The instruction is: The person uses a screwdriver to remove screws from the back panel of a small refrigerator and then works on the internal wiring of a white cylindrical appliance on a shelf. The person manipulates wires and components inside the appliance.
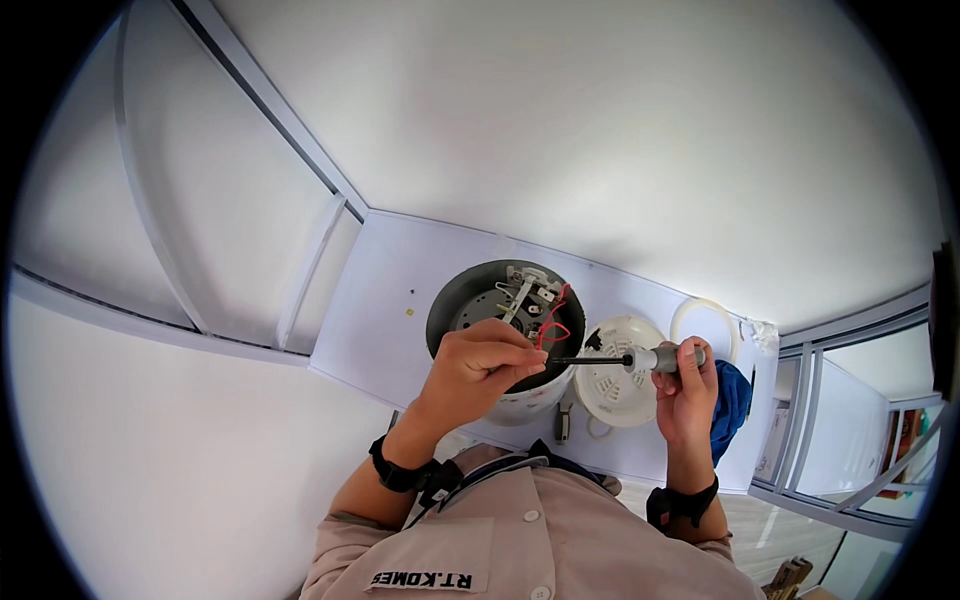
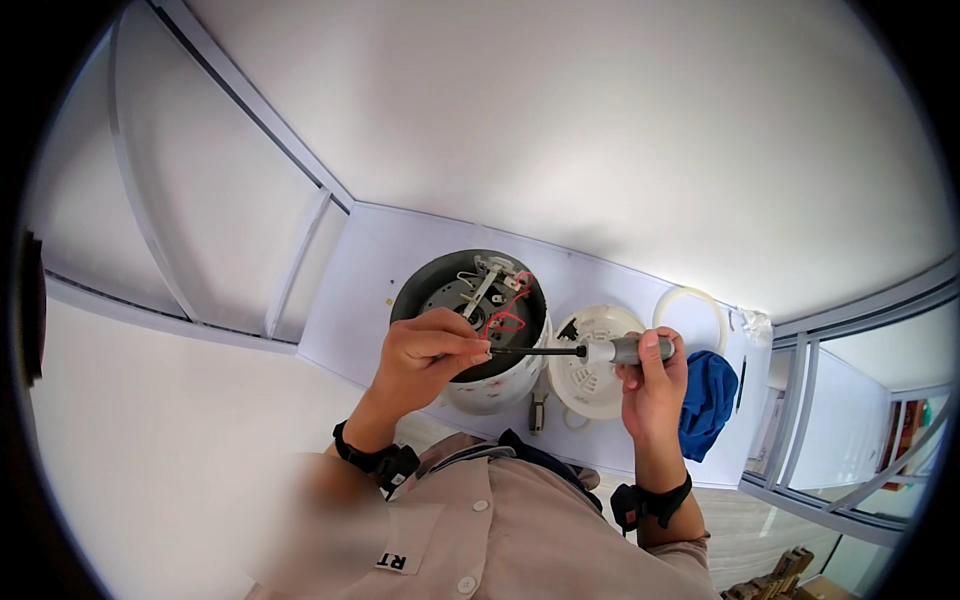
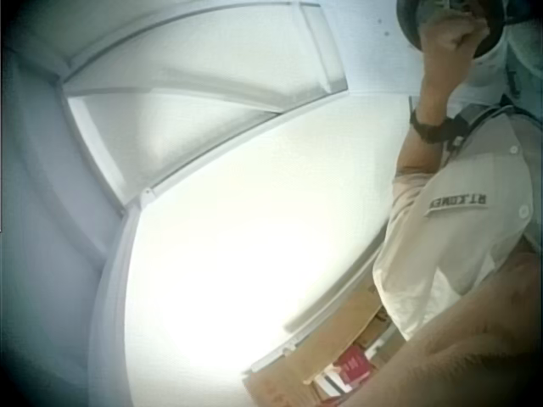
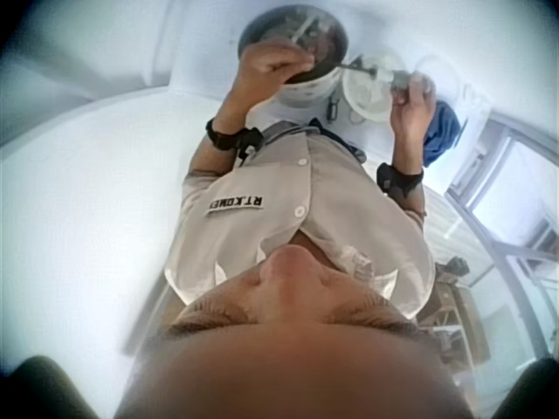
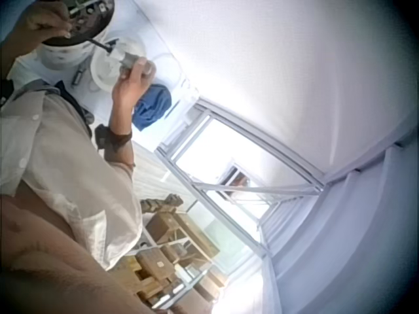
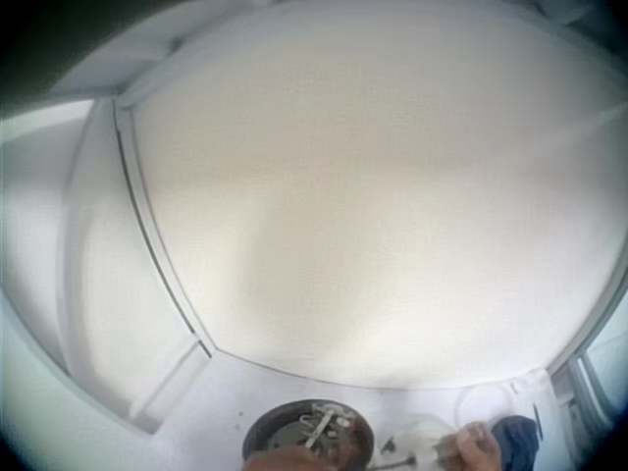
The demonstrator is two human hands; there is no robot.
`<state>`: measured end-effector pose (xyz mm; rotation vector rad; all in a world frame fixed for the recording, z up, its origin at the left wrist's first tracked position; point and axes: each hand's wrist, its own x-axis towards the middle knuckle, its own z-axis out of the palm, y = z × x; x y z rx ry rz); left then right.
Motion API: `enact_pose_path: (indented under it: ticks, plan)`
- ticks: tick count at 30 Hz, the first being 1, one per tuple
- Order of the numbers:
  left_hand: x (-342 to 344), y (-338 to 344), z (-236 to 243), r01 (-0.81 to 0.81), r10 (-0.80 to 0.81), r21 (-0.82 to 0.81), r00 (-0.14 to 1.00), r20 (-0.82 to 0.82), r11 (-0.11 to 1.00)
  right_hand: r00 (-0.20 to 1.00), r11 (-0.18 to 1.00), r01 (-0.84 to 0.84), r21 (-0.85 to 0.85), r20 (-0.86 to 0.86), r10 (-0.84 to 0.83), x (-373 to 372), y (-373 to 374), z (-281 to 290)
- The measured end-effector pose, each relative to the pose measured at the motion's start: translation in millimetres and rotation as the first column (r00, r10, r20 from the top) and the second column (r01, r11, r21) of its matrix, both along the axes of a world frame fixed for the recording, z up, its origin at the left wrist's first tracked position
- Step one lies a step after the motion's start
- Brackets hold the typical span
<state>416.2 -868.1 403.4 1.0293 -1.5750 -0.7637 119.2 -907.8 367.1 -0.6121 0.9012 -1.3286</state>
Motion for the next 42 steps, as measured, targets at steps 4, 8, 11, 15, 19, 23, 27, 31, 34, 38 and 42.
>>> enact_pose_path:
  ticks: [4,8,11,15,19,23,27,31,34,38,42]
  plan:
    - [0.2,-0.2,1.8,0.033,-0.033,-0.03,0.999,0.0,0.999,0.999,0.997,-0.009,-0.074,-0.037,0.007,-1.6,-2.5,5.9]
    - [3.2,3.1,4.6,0.066,-0.066,0.038,0.998,-0.001,0.997,0.999,0.99,-0.037,-0.139,-0.042,0.031,-1.2,-4.8,12.3]
    - [2.6,6.2,7.7,0.065,-0.065,0.098,0.998,-0.007,0.993,0.998,0.985,-0.064,-0.158,-0.037,0.058,-6.0,-5.9,12.6]
    - [-0.7,10.9,13.5,0.02,-0.016,0.148,1.0,-0.023,0.989,0.997,0.986,-0.077,-0.148,-0.023,0.074,-8.4,-2.9,7.9]
    - [3.6,16.6,11.6,0.058,-0.064,0.133,0.997,0.037,0.989,0.996,0.988,-0.088,-0.127,0.003,0.089,-7.4,1.6,5.6]
    - [0.0,20.4,14.7,0.003,-0.015,0.13,0.996,0.087,0.991,0.996,0.986,-0.088,-0.142,0.013,0.09,-4.2,4.4,6.5]
    - [0.9,19.5,9.1,-0.053,0.035,0.125,0.99,0.138,0.991,0.997,0.973,-0.072,-0.219,0.008,0.075,0.7,4.4,11.6]
    - [-0.5,18.9,1.4,-0.122,0.115,0.087,0.99,0.081,0.989,0.998,0.956,-0.009,-0.295,0.052,0.025,3.7,2.1,17.8]
    - [-0.4,19.0,2.1,-0.139,0.136,0.107,0.99,0.036,0.984,0.959,0.922,0.284,-0.262,0.081,-0.272,11.4,-1.3,35.3]
    - [4.1,18.7,4.6,-0.074,0.067,0.133,0.996,0.061,0.988,0.988,0.893,0.125,-0.433,0.137,-0.072,-11.4,-10.9,42.2]
    - [-2.4,15.3,12.1,-0.046,0.037,0.12,0.997,0.073,0.992,0.916,0.742,-0.334,-0.582,-0.387,0.108,12.5,-4.5,36.6]
